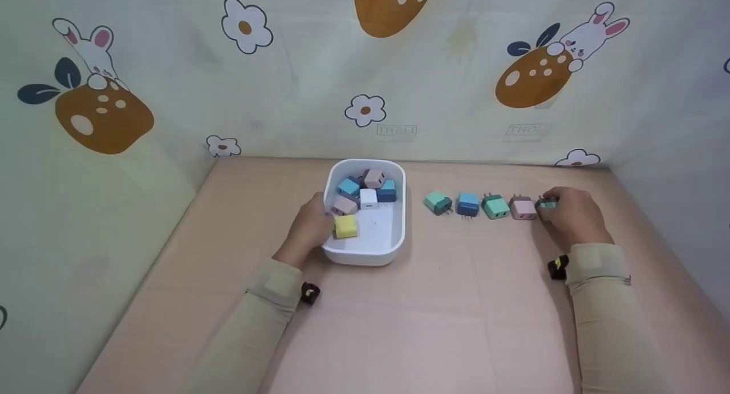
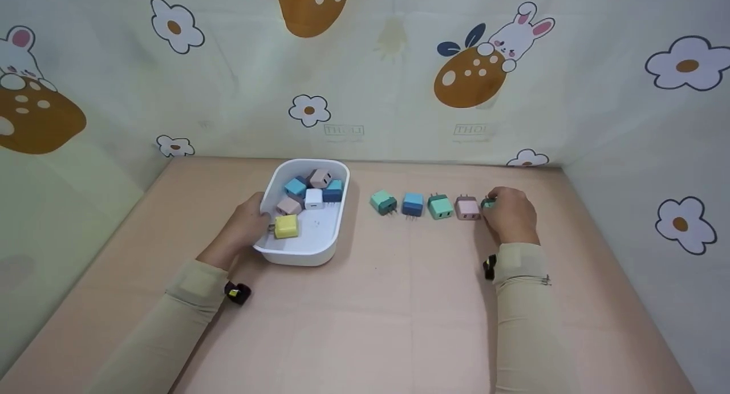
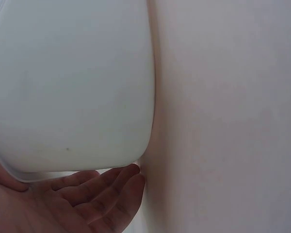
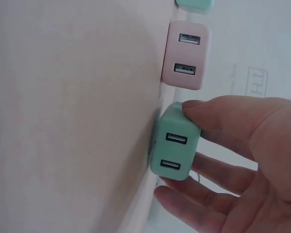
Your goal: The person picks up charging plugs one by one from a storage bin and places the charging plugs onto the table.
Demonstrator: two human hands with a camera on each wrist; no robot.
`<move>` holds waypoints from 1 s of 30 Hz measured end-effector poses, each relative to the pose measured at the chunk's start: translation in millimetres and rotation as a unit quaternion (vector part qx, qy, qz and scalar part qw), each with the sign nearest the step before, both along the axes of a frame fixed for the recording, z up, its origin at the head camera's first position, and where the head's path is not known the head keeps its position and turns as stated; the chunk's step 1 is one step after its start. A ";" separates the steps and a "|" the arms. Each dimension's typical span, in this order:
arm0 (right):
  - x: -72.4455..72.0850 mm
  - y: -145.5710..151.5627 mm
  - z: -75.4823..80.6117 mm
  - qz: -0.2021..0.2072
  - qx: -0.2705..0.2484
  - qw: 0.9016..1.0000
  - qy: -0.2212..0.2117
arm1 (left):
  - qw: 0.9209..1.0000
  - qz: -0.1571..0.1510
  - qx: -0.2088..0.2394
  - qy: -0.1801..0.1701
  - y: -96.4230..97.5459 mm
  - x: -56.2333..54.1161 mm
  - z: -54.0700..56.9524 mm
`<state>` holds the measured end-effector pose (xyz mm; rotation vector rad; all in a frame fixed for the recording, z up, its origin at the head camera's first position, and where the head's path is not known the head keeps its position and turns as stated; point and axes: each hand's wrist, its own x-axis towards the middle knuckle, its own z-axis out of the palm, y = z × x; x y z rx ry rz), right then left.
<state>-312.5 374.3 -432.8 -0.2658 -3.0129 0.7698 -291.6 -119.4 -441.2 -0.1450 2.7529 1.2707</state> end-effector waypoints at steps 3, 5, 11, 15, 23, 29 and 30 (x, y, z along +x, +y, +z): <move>-0.8 0.2 0.1 -0.007 -0.005 1.000 -0.019 | 1.000 0.002 0.000 -0.003 0.1 -0.5 0.2; -1.4 0.4 0.7 -0.007 -0.006 0.999 -0.031 | 1.000 0.002 0.001 -0.006 0.2 -0.4 0.4; -0.2 5.9 8.2 0.038 0.000 0.996 -0.081 | 1.000 0.001 -0.001 -0.006 -0.4 -0.6 0.2; 2.1 8.1 12.5 0.056 0.005 0.994 -0.093 | 1.000 0.002 -0.002 -0.004 -0.6 -1.6 -0.1; 2.3 8.0 11.5 0.057 0.007 0.995 -0.076 | 1.000 0.000 -0.008 0.003 -0.2 -1.0 -0.3; 2.8 11.1 10.9 0.078 0.019 0.995 -0.060 | 1.000 -0.002 -0.007 0.013 1.1 -1.2 -1.6; 2.8 11.4 10.7 0.078 0.017 0.995 -0.062 | 1.000 -0.001 -0.005 0.011 1.3 -1.2 -1.6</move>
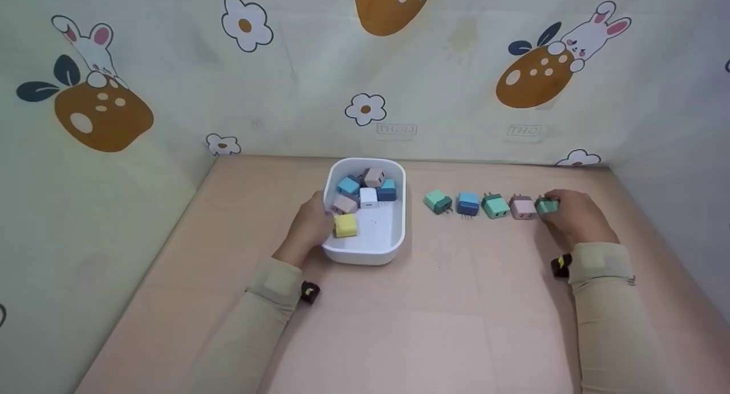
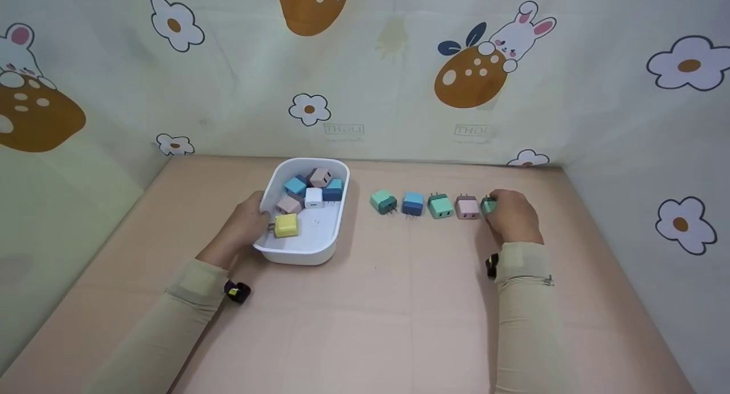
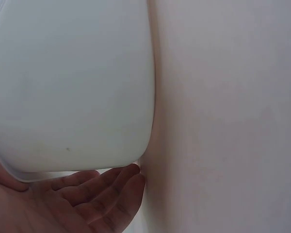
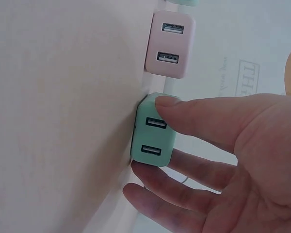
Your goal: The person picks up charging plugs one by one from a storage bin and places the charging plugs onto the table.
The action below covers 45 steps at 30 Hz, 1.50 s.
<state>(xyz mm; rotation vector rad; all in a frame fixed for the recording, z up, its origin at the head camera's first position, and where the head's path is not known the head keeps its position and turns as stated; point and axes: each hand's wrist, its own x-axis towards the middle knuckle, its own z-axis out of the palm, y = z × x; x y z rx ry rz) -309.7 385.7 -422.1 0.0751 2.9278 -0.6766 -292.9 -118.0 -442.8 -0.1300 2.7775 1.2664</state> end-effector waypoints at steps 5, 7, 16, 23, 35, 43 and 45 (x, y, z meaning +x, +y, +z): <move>2.0 -1.0 2.0 -0.006 -0.006 1.000 -0.013 | 1.000 0.002 0.004 -0.011 0.4 -0.6 0.3; 2.4 -2.3 3.6 -0.013 -0.011 1.000 -0.017 | 1.000 0.003 0.002 -0.013 0.1 -0.5 1.0; 1.6 -14.5 16.6 -0.023 0.019 1.000 -0.001 | 1.000 0.005 0.009 -0.021 -1.7 0.1 4.0; 0.6 -32.7 26.3 0.002 0.045 0.999 0.016 | 1.000 0.001 0.003 -0.017 -1.7 0.2 3.0; 1.6 -100.8 38.1 0.044 0.035 0.997 0.061 | 1.000 0.008 0.010 -0.028 0.7 2.0 4.4; 4.1 -146.1 43.4 0.061 0.016 0.995 0.077 | 0.999 0.011 0.015 -0.029 1.6 1.6 3.6; 5.1 -157.5 43.9 0.070 0.013 0.994 0.081 | 0.999 0.011 0.017 -0.029 2.0 1.2 2.8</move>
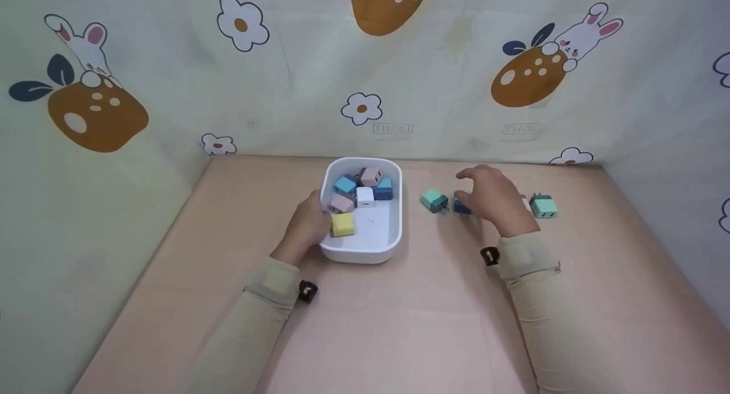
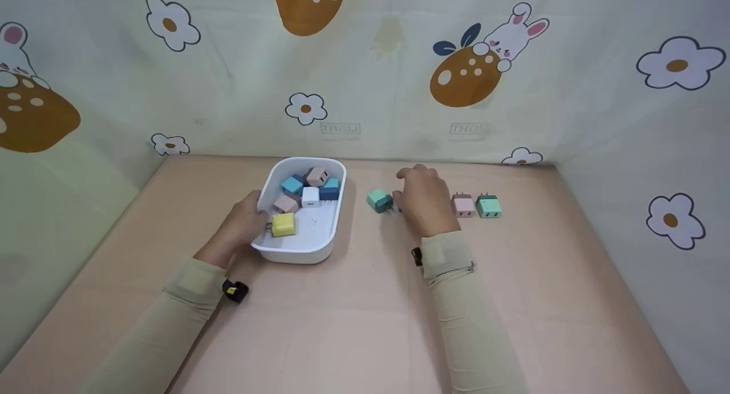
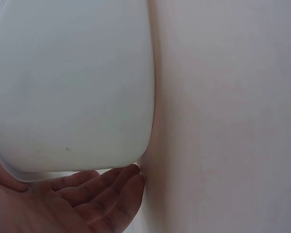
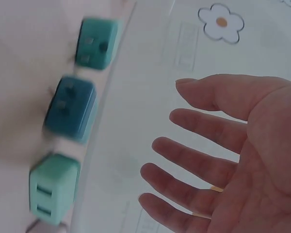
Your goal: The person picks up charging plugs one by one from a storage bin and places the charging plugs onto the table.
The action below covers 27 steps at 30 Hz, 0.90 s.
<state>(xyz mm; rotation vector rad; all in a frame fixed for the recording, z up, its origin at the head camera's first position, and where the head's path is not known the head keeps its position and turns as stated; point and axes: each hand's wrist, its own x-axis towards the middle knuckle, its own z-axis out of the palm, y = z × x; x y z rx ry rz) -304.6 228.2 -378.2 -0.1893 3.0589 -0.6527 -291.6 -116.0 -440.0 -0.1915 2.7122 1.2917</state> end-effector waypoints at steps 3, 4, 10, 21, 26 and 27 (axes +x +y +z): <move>1.0 -18.7 0.5 0.009 -0.003 1.000 0.010 | 1.000 -0.001 0.000 -0.001 -0.4 -0.7 0.4; 1.1 -25.2 0.5 0.013 -0.002 1.000 0.013 | 1.000 -0.003 -0.001 0.000 -0.6 -0.8 0.4; 2.4 -65.9 1.9 0.045 0.013 0.998 0.038 | 0.999 -0.019 -0.014 0.030 -4.2 -0.4 -1.0; 6.8 -132.1 -5.7 0.150 0.060 0.986 0.044 | 1.000 -0.015 -0.010 0.023 -4.6 -0.9 -0.4; 11.7 -151.8 -15.1 0.207 0.078 0.974 0.051 | 0.999 -0.019 -0.012 0.028 -4.8 -0.9 -0.6; 12.6 -154.9 -16.5 0.213 0.077 0.973 0.052 | 0.999 -0.020 -0.011 0.030 -4.8 -0.9 -0.7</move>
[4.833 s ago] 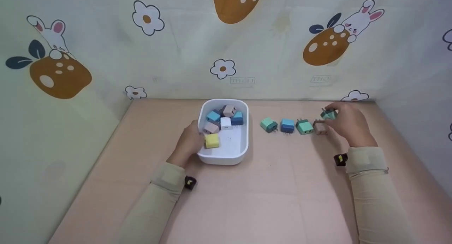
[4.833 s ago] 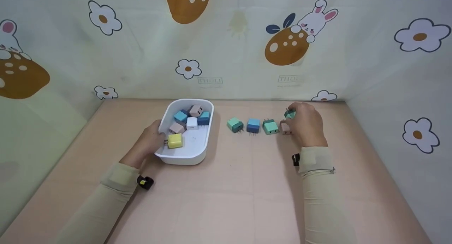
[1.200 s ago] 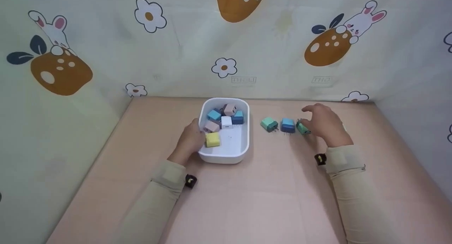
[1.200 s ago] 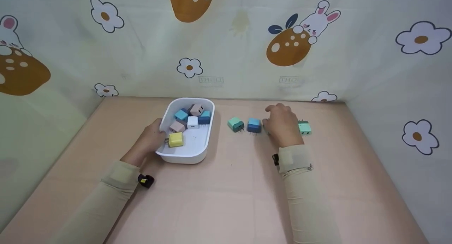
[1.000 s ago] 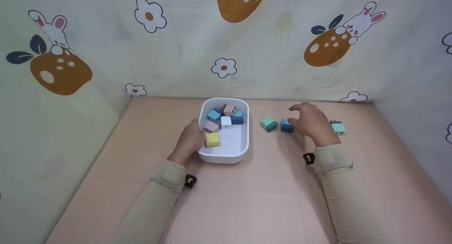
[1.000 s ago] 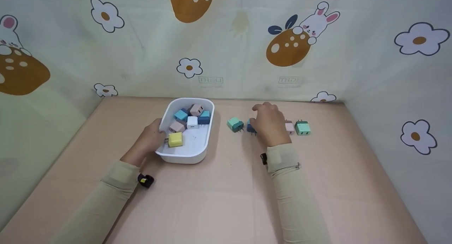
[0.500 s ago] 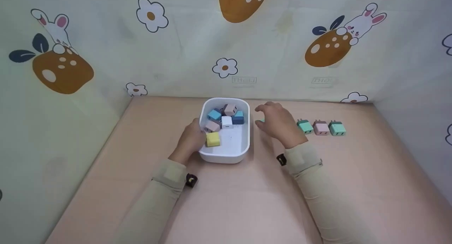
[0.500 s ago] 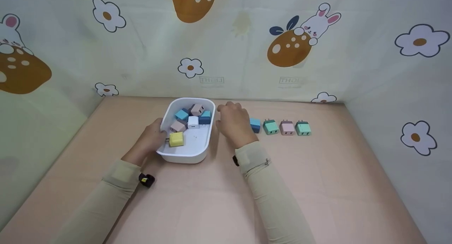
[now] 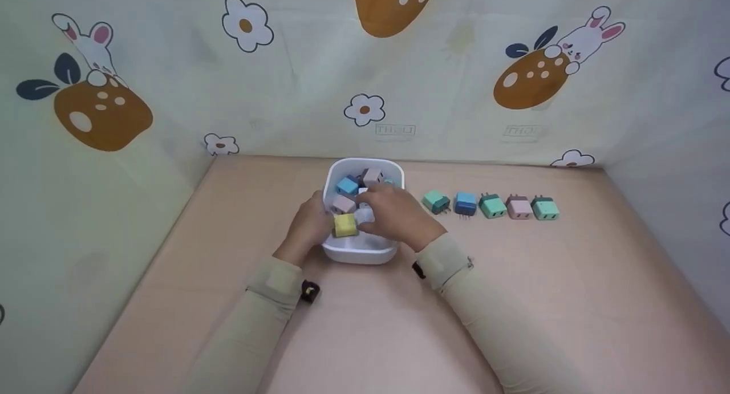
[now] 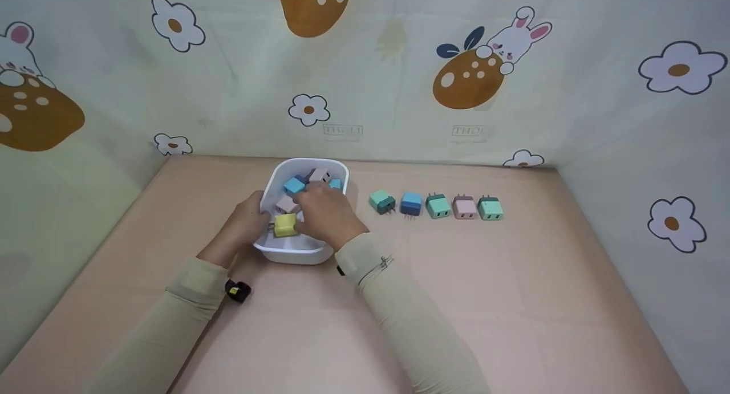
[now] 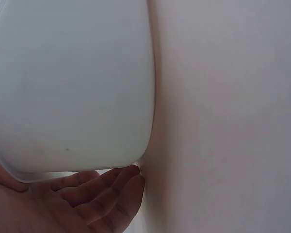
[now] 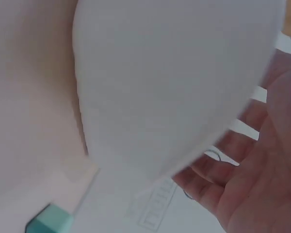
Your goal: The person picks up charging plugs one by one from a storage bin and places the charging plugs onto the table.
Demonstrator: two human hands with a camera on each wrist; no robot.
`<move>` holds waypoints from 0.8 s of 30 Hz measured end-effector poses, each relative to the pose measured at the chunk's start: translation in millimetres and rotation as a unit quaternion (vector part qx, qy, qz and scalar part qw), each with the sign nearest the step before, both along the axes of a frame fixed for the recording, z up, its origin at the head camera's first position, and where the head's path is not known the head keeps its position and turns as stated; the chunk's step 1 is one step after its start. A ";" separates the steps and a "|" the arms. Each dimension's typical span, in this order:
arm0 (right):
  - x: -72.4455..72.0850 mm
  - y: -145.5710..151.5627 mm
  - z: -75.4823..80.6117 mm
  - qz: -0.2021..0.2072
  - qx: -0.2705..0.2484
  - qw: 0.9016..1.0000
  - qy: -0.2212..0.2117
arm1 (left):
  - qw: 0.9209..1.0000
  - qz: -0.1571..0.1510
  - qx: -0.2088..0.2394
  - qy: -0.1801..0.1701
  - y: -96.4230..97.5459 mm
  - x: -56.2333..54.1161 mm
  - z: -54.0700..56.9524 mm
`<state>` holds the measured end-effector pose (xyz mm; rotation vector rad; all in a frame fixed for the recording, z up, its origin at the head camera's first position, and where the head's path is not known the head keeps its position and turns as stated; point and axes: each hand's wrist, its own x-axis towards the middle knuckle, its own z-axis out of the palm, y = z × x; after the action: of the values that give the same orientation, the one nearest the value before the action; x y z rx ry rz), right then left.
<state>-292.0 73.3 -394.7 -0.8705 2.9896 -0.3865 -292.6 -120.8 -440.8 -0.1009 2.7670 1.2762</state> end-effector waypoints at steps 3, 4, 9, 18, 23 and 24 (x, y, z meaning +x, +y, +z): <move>1.9 -7.8 -3.6 0.014 0.001 1.000 0.004 | 1.000 -0.004 0.000 0.007 -0.4 -0.3 -1.1; 2.3 -10.0 -4.6 0.017 0.001 1.000 0.004 | 1.000 -0.006 0.000 0.009 -0.7 -0.3 -1.5; 4.1 -20.6 -8.6 0.037 0.002 0.999 0.003 | 1.000 -0.010 -0.009 0.020 -2.3 -0.9 -2.5; 5.4 -38.0 -15.6 0.069 0.020 0.997 0.035 | 1.000 -0.006 0.002 0.005 -1.3 1.6 -1.4; 5.2 -44.0 -19.7 0.076 0.023 0.995 0.052 | 1.000 -0.002 0.002 0.009 -0.3 2.5 0.0; 5.2 -44.9 -20.0 0.077 0.021 0.995 0.054 | 1.000 -0.002 0.003 0.008 -0.5 2.5 0.2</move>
<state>-286.8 28.4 -414.7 -1.1422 2.9857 -0.2800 -290.1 -121.3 -440.5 -0.0843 2.7755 1.2906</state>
